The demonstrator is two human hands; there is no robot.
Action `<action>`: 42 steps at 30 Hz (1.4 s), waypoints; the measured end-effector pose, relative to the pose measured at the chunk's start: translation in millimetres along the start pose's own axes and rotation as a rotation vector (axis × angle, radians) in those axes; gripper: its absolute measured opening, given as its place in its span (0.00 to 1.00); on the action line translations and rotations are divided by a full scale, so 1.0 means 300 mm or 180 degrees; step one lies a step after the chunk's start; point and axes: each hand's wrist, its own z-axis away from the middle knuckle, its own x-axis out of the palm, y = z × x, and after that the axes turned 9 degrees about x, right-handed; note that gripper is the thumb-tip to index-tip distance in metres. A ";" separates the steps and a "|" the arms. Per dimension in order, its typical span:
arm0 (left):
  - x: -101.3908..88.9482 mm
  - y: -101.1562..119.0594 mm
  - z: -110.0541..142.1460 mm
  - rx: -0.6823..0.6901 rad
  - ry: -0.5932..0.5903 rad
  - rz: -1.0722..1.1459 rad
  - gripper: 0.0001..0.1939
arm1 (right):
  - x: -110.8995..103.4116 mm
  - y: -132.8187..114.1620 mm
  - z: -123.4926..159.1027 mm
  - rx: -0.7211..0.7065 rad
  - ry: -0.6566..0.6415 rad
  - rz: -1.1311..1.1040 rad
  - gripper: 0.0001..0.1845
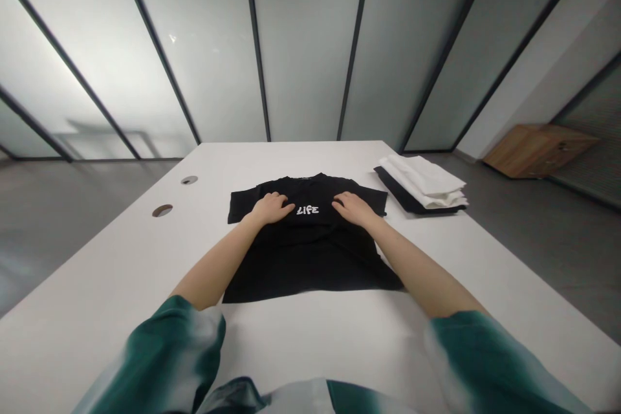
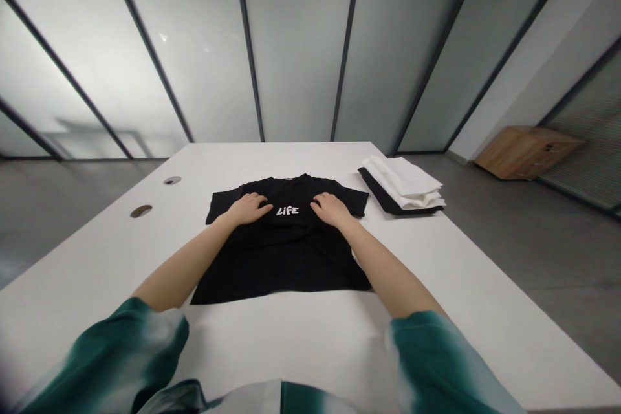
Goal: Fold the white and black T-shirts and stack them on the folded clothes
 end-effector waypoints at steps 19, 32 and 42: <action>0.140 -0.061 -0.073 -0.1381 -0.0244 0.0059 0.52 | 0.124 0.054 -0.034 0.0508 -0.0584 -0.0006 0.39; 0.055 -0.007 -0.106 -0.0706 -0.0085 -0.0394 0.43 | 0.000 0.227 -0.102 0.1200 0.0466 -0.0533 0.24; 0.173 0.041 -0.074 -0.0534 0.0373 0.0050 0.33 | 0.019 0.408 -0.102 0.1877 -0.0371 -0.0281 0.27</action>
